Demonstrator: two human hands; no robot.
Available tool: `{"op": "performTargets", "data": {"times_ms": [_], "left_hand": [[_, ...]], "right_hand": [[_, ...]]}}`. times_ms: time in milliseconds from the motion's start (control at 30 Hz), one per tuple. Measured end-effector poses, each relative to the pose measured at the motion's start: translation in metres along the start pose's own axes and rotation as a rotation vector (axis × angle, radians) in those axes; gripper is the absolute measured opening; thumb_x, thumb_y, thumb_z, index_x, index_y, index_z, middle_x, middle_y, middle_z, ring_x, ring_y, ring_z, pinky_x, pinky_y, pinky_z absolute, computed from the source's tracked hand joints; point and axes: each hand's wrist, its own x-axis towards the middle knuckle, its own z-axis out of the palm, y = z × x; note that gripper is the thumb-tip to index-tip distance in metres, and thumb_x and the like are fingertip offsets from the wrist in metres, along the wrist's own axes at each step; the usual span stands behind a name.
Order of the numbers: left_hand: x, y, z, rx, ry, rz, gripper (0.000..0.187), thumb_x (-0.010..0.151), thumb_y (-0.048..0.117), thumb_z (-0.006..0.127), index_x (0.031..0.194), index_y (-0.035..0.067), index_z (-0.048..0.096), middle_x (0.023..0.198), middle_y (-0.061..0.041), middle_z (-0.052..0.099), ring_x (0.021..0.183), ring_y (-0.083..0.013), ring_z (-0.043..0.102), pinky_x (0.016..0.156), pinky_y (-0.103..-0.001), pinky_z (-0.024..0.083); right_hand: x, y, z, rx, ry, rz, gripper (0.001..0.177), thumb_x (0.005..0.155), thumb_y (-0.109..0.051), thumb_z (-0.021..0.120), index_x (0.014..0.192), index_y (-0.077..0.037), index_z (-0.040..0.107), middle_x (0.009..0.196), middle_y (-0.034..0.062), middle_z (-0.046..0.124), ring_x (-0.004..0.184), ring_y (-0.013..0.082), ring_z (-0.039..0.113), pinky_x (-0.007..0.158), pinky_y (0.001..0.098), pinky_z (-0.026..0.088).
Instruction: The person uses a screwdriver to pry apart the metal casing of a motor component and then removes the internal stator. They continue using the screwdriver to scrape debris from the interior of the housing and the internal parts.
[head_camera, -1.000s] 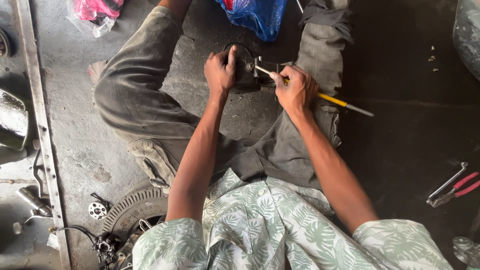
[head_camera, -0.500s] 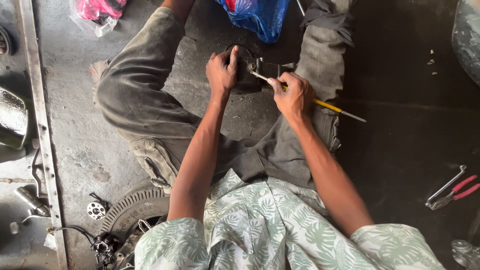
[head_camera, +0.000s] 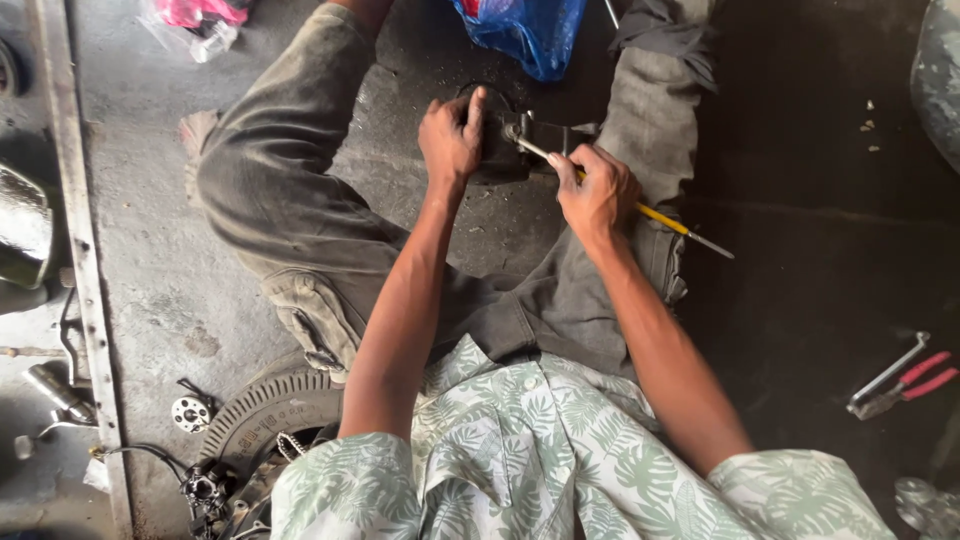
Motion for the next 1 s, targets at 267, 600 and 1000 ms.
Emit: {"op": "performTargets", "data": {"times_ms": [267, 600, 1000], "left_hand": [[0.000, 0.001, -0.002, -0.020, 0.028, 0.062, 0.063, 0.099, 0.057, 0.052, 0.079, 0.001, 0.076, 0.065, -0.018, 0.065, 0.073, -0.0334, 0.060, 0.069, -0.048, 0.050], [-0.006, 0.003, -0.006, -0.039, 0.059, 0.134, 0.060, 0.101, 0.053, 0.054, 0.080, 0.001, 0.075, 0.065, -0.019, 0.065, 0.074, -0.0371, 0.059, 0.070, -0.049, 0.049], [-0.005, -0.003, -0.001, -0.023, 0.018, 0.075, 0.067, 0.101, 0.056, 0.051, 0.074, -0.001, 0.075, 0.059, -0.016, 0.062, 0.069, -0.0290, 0.056, 0.066, -0.046, 0.048]], "right_hand": [[0.004, 0.007, 0.002, 0.010, 0.001, -0.004, 0.035, 0.092, -0.030, 0.083, 0.073, -0.007, 0.065, 0.067, 0.0062, 0.063, 0.053, 0.0267, 0.053, 0.052, 0.0427, 0.033], [0.013, 0.013, 0.005, -0.028, 0.017, -0.007, 0.035, 0.090, -0.031, 0.084, 0.071, -0.008, 0.065, 0.066, 0.0047, 0.063, 0.054, 0.0251, 0.053, 0.053, 0.0432, 0.034], [0.026, 0.009, 0.001, -0.089, -0.126, 0.042, 0.033, 0.093, -0.031, 0.080, 0.074, -0.008, 0.066, 0.064, 0.0065, 0.063, 0.054, 0.0252, 0.054, 0.054, 0.0427, 0.036]]}}
